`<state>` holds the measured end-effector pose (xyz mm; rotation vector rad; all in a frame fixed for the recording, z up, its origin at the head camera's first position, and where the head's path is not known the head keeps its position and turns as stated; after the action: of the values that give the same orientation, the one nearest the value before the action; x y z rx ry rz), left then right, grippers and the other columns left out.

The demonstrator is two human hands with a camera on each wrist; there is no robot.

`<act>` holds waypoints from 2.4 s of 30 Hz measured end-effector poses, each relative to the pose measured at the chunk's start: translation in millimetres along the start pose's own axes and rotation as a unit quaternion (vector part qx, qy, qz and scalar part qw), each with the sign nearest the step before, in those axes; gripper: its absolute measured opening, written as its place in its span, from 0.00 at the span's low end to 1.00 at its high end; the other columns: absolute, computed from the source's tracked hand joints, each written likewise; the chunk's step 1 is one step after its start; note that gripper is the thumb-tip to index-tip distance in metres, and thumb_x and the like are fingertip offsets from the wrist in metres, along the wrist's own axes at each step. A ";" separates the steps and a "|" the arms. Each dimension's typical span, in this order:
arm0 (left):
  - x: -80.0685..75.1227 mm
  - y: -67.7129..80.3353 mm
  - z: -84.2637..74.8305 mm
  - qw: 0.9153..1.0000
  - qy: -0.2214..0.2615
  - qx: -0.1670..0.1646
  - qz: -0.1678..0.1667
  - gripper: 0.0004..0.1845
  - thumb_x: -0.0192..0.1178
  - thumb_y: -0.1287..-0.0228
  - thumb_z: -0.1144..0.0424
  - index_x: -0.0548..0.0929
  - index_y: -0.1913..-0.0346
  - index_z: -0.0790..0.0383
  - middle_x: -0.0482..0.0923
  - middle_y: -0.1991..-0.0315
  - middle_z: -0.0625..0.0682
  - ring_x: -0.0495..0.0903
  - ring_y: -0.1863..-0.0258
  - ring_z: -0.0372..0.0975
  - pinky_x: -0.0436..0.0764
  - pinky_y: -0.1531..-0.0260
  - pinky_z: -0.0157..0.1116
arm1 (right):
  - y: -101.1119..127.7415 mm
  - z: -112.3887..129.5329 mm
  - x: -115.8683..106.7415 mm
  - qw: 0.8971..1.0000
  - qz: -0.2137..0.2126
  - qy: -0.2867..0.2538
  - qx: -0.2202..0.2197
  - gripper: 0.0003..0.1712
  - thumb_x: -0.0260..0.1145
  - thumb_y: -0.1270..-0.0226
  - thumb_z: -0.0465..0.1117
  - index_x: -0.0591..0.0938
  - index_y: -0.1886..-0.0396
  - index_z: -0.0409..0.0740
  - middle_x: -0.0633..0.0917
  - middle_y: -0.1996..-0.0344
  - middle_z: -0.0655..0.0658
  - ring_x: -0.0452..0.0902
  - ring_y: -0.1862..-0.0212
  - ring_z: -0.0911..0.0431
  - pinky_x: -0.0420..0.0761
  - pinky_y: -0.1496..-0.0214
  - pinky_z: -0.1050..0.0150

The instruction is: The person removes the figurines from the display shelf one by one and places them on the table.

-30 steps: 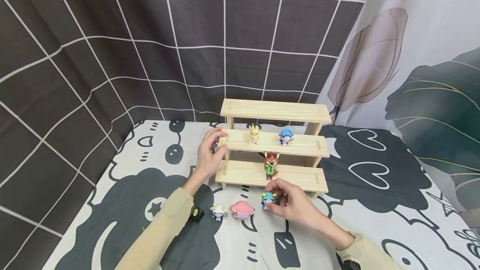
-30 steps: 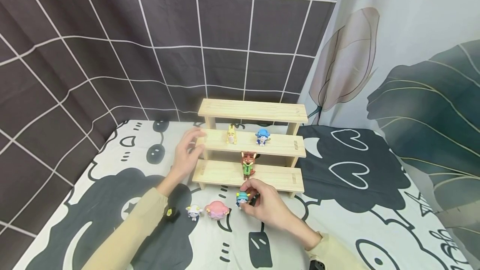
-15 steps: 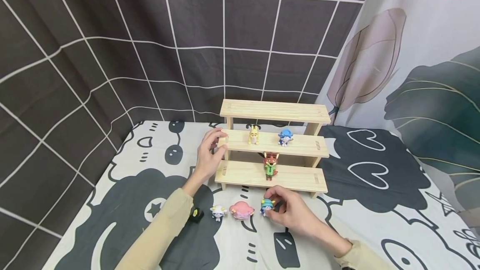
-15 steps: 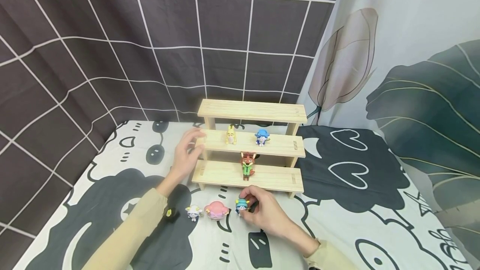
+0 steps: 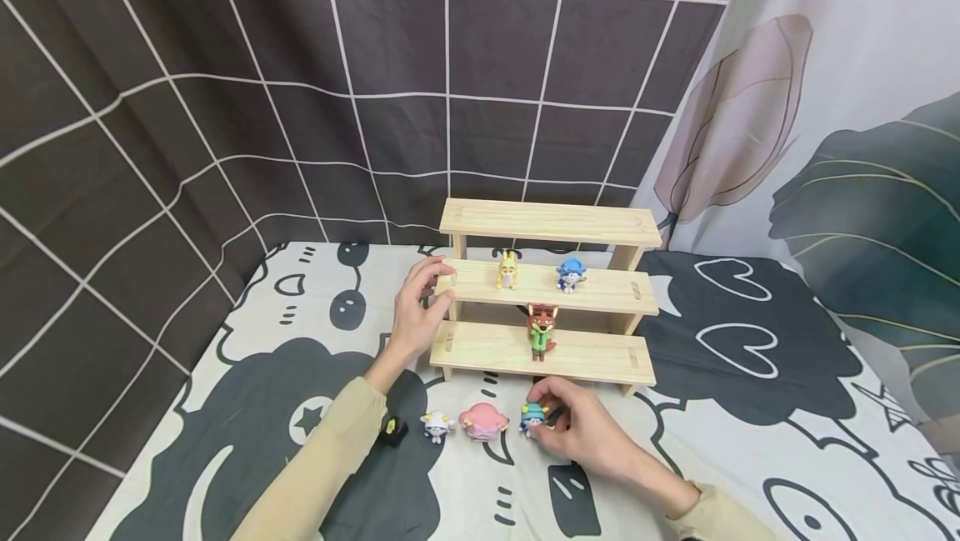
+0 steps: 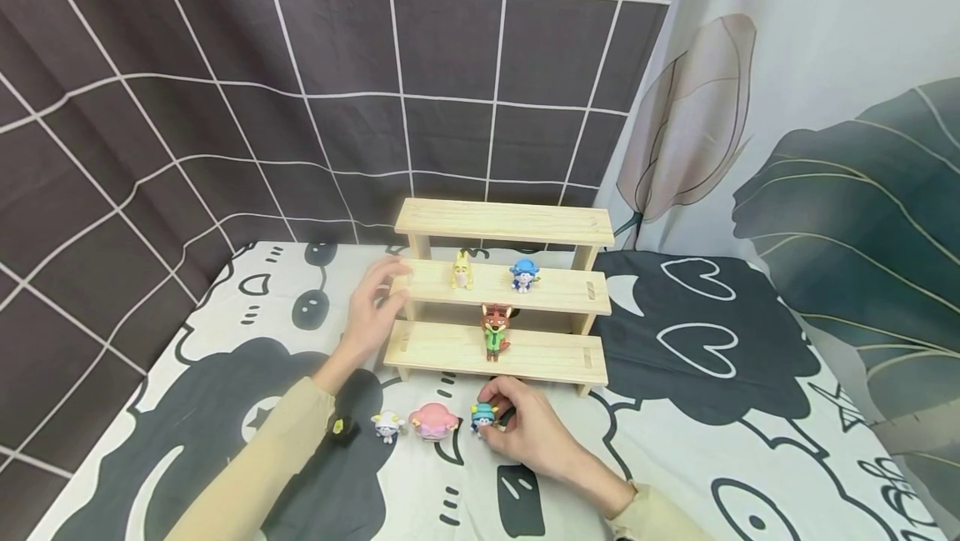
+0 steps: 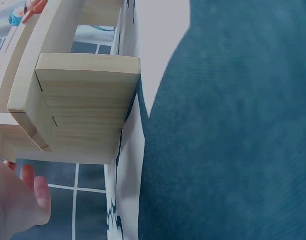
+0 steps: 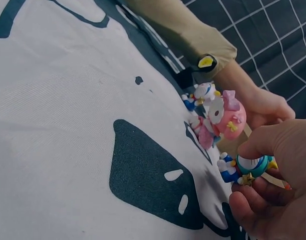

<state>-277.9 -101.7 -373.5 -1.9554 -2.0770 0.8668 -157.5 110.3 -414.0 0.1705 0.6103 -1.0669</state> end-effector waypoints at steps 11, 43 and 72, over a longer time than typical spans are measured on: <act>-0.4 0.3 -0.4 1.000 -0.004 -0.004 0.000 0.17 0.58 0.42 0.69 0.82 0.49 0.65 0.72 0.35 0.59 0.75 0.52 0.49 0.75 0.50 0.50 | 0.0 1.4 5.0 1.000 -0.004 0.010 -0.027 0.20 0.74 0.49 0.26 0.79 0.58 0.43 0.80 0.68 0.54 0.77 0.68 0.60 0.80 0.72 0.67; -0.1 -0.3 0.5 1.000 0.003 -0.005 -0.001 0.17 0.58 0.43 0.70 0.81 0.49 0.66 0.71 0.35 0.62 0.75 0.51 0.52 0.74 0.50 0.57 | 1.6 1.2 10.0 0.999 0.019 0.029 -0.014 0.19 0.73 0.46 0.30 0.77 0.55 0.42 0.79 0.66 0.55 0.75 0.66 0.62 0.79 0.70 0.67; -0.2 1.0 1.5 1.000 -0.012 -0.011 0.001 0.17 0.58 0.41 0.69 0.82 0.48 0.65 0.71 0.33 0.57 0.74 0.45 0.52 0.74 0.48 0.52 | 15.7 7.7 -32.7 0.999 -0.013 0.045 -0.015 0.18 0.74 0.45 0.30 0.79 0.56 0.37 0.82 0.65 0.49 0.80 0.65 0.60 0.80 0.69 0.64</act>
<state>-277.7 -102.3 -375.2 -1.9668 -2.1065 0.8764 -152.1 139.9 -392.2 0.1864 0.7116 -1.0784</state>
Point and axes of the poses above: each hand's wrist, its own y-axis away from the middle knuckle, its own x-axis out of the palm, z = x × y, the point moved 10 cm from there along -y, towards the middle knuckle
